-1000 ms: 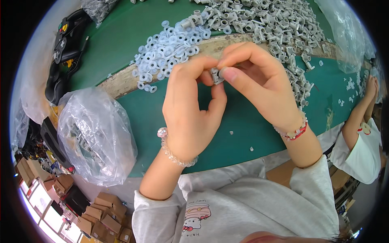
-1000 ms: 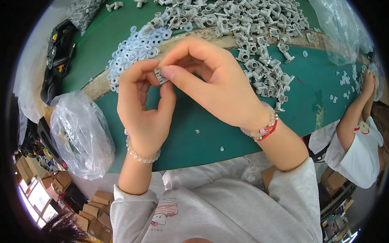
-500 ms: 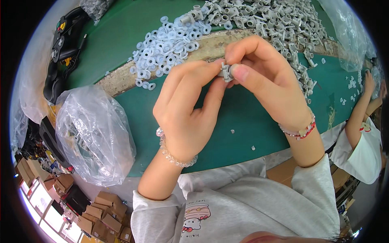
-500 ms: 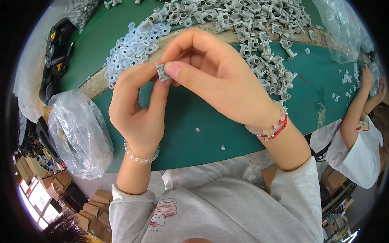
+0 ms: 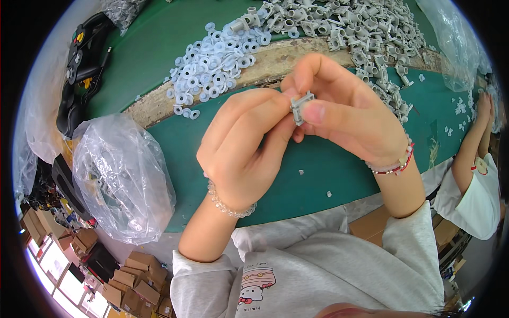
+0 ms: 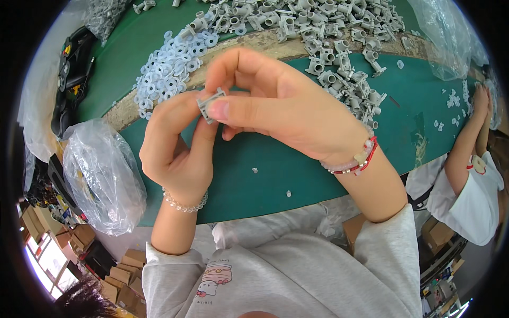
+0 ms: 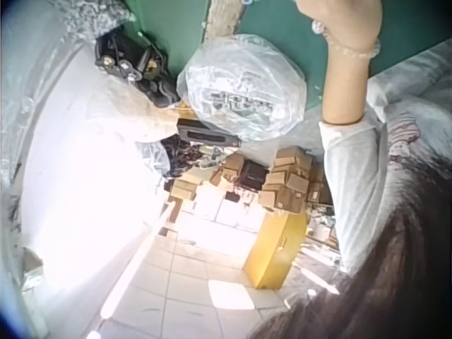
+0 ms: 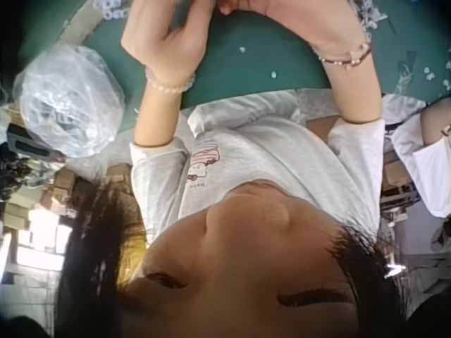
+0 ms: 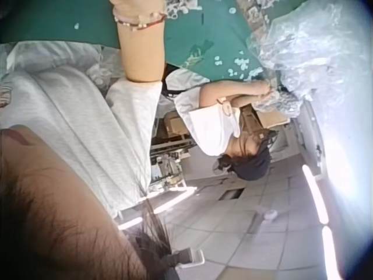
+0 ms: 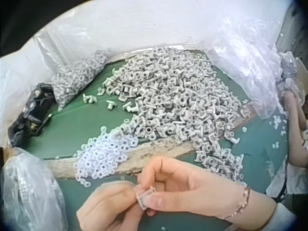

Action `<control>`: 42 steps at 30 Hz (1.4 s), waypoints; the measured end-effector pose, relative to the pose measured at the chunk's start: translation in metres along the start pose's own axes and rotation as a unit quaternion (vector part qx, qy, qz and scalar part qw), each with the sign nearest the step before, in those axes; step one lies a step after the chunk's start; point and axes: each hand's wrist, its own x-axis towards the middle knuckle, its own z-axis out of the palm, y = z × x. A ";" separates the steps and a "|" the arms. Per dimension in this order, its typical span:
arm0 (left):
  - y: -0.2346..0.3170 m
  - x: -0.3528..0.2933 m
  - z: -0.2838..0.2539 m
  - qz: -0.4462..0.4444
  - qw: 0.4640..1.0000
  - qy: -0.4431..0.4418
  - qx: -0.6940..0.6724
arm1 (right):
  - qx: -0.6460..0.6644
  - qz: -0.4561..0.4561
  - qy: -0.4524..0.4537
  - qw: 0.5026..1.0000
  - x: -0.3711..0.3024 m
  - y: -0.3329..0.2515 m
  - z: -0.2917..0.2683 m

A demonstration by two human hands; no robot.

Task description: Assembling small plastic components by inserting white parts into grey housings at a factory workbench.

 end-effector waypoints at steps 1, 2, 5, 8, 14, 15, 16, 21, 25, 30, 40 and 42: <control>0.001 -0.001 0.000 0.001 1.000 -0.005 -0.004 | 0.011 0.014 -0.006 1.000 0.000 0.000 -0.001; 0.002 0.000 0.000 0.004 1.000 -0.010 -0.010 | 0.011 0.013 -0.005 1.000 -0.001 -0.001 -0.002; 0.002 0.000 0.001 0.003 1.000 -0.003 -0.023 | 0.046 0.027 -0.011 0.999 -0.002 -0.005 -0.001; -0.001 -0.001 0.001 -0.008 1.000 -0.003 -0.020 | -0.047 -0.040 0.023 0.998 -0.003 -0.004 0.006; 0.000 0.000 0.002 -0.038 0.999 -0.017 -0.031 | -0.304 -0.214 0.111 0.922 -0.004 0.001 0.010; 0.001 -0.002 0.001 -0.038 0.999 -0.019 -0.033 | -0.304 -0.214 0.114 0.921 -0.005 0.000 0.009; 0.002 -0.004 -0.001 -0.057 0.996 -0.044 -0.056 | -0.274 -0.200 0.109 0.934 -0.005 0.000 0.008; 0.000 -0.006 -0.004 -0.080 0.990 -0.066 -0.097 | -0.170 -0.176 0.096 0.965 -0.004 0.000 0.008; 0.009 0.001 0.000 -0.134 0.984 -0.066 -0.097 | -0.295 -0.227 0.121 0.920 -0.002 0.003 0.010; 0.002 0.006 -0.008 -0.073 0.991 -0.088 -0.066 | -0.439 -0.265 0.126 0.850 -0.003 0.006 0.009; 0.005 0.008 -0.014 -0.189 0.967 -0.100 -0.138 | -0.499 -0.285 0.124 0.809 -0.001 0.004 0.008; 0.004 0.008 -0.016 -0.228 0.954 -0.107 -0.162 | -0.489 -0.270 0.133 0.819 -0.002 0.003 0.010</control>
